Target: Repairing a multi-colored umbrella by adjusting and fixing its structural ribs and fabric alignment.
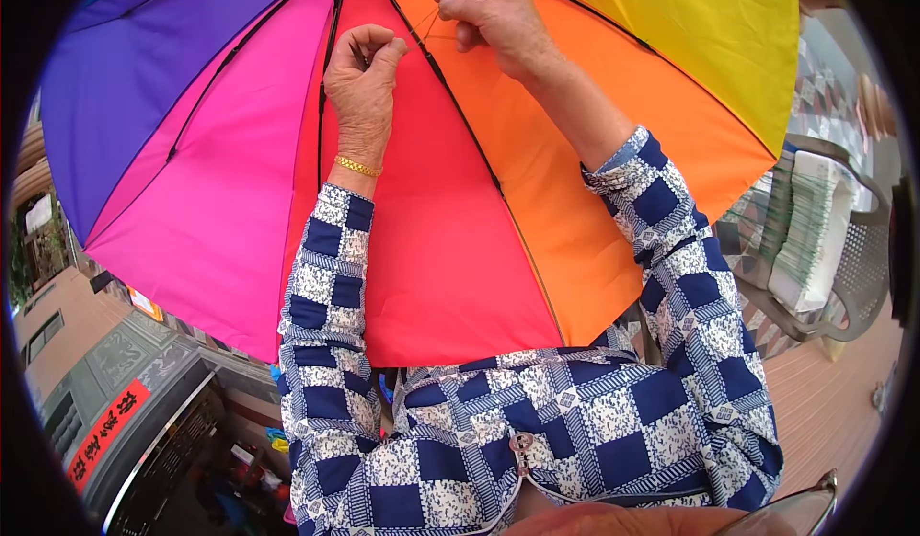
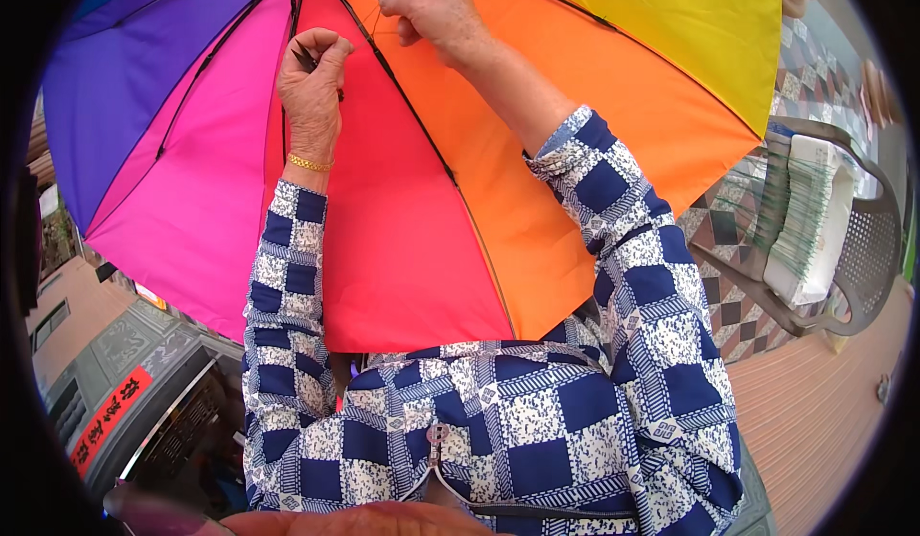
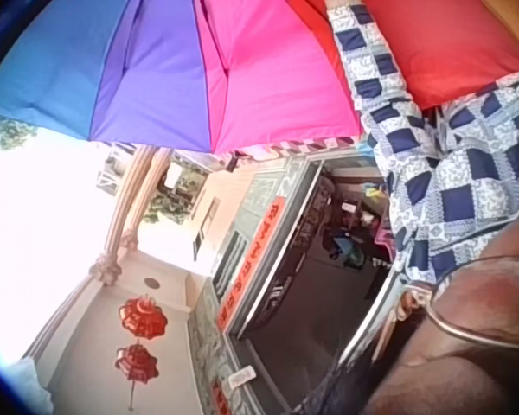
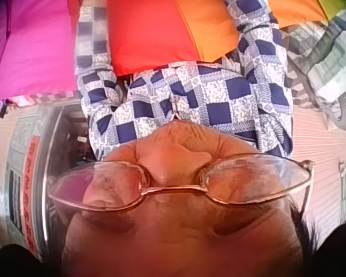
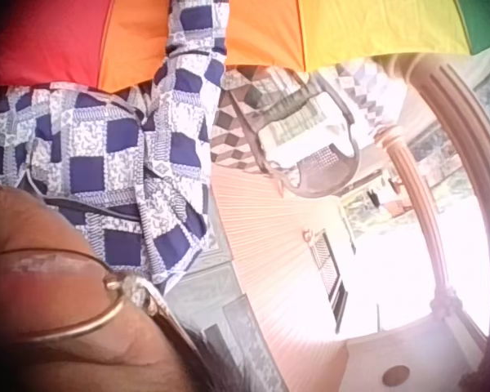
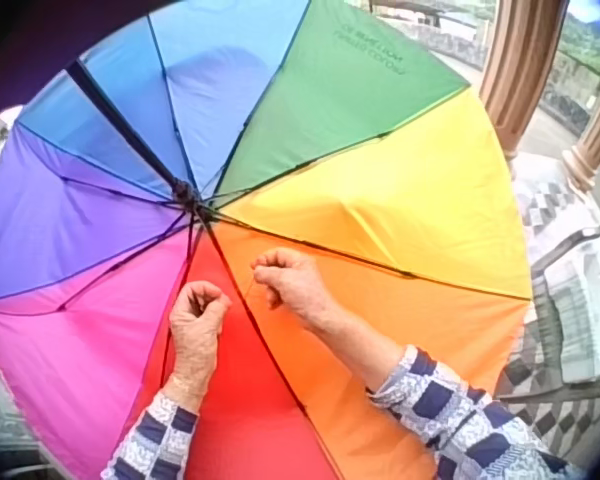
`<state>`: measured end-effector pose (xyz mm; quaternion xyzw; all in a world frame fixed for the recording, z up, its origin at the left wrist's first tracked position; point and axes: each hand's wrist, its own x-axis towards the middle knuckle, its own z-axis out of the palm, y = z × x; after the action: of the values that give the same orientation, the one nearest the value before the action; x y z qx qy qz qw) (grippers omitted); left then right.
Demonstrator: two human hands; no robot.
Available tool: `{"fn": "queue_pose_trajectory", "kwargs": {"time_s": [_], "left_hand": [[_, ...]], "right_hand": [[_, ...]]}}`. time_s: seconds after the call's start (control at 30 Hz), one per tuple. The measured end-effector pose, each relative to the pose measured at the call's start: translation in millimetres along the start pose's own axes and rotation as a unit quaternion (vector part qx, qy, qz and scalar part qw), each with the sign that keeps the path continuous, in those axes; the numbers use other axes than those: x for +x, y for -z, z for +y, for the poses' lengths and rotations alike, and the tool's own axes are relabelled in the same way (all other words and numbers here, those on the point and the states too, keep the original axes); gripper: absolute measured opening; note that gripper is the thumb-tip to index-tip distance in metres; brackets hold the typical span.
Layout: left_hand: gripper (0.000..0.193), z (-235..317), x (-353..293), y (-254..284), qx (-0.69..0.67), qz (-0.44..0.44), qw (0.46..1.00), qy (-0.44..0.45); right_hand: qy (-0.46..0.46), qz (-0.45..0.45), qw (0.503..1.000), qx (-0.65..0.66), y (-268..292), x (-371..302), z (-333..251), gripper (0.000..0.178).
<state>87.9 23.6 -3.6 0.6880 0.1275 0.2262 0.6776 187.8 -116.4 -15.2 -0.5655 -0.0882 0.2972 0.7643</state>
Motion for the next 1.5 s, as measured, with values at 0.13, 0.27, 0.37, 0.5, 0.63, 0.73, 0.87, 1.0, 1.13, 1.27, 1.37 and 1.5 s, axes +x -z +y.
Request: {"fn": "queue_pose_trajectory", "kwargs": {"time_s": [0.13,0.27,0.37,0.5,0.63,0.73,0.87,1.0,1.13,1.27,1.37,1.5], "left_hand": [[0.012,-4.5,5.6,7.9,0.014,-0.002,1.0,-0.006],[0.011,-6.3,3.8,18.9,0.033,0.001,0.999,-0.007],[0.012,-6.7,2.1,17.9,0.017,0.002,1.0,-0.018],[0.01,-14.7,0.6,9.5,0.051,-0.035,0.998,-0.032],[0.011,-20.5,-1.8,10.6,0.118,-0.044,0.991,-0.053],[0.014,-23.7,0.9,6.2,0.182,-0.052,0.978,-0.084],[0.018,-29.4,0.9,6.1,0.331,-0.064,0.931,-0.138],[0.02,-33.0,4.7,-0.5,0.434,-0.079,0.886,-0.142],[0.019,-32.3,3.9,-2.7,0.453,-0.079,0.881,-0.112],[0.016,-33.0,4.2,-5.7,0.399,-0.09,0.908,-0.095],[0.016,-29.6,9.0,1.1,0.338,-0.084,0.935,-0.06],[0.018,-10.5,28.0,-8.8,0.242,-0.088,0.966,0.033]], "right_hand": [[0.022,0.034,0.999,0.01,22.1,-4.9,-17.7,0.01],[0.127,0.071,0.986,-0.078,67.2,1.7,-38.9,0.009],[0.14,0.074,0.985,-0.075,93.0,-8.2,-72.1,0.008],[0.156,0.074,0.984,0.033,126.5,-29.6,-120.5,0.009],[0.177,-0.016,0.979,0.095,116.9,-34.3,-128.7,0.011],[0.231,-0.066,0.962,0.131,128.2,-35.7,-145.4,0.011],[0.287,-0.096,0.945,0.122,135.8,-42.9,-169.2,0.011],[0.318,-0.096,0.937,0.106,127.9,-48.9,-171.3,0.011],[0.32,-0.051,0.938,0.127,132.0,-48.4,-166.6,0.01],[0.275,0.053,0.956,0.087,130.3,-49.1,-155.3,0.007],[0.172,0.067,0.983,-0.015,93.3,-45.5,-113.2,0.005],[0.066,-0.078,0.973,-0.206,55.9,-39.5,-29.5,0.016]]}}
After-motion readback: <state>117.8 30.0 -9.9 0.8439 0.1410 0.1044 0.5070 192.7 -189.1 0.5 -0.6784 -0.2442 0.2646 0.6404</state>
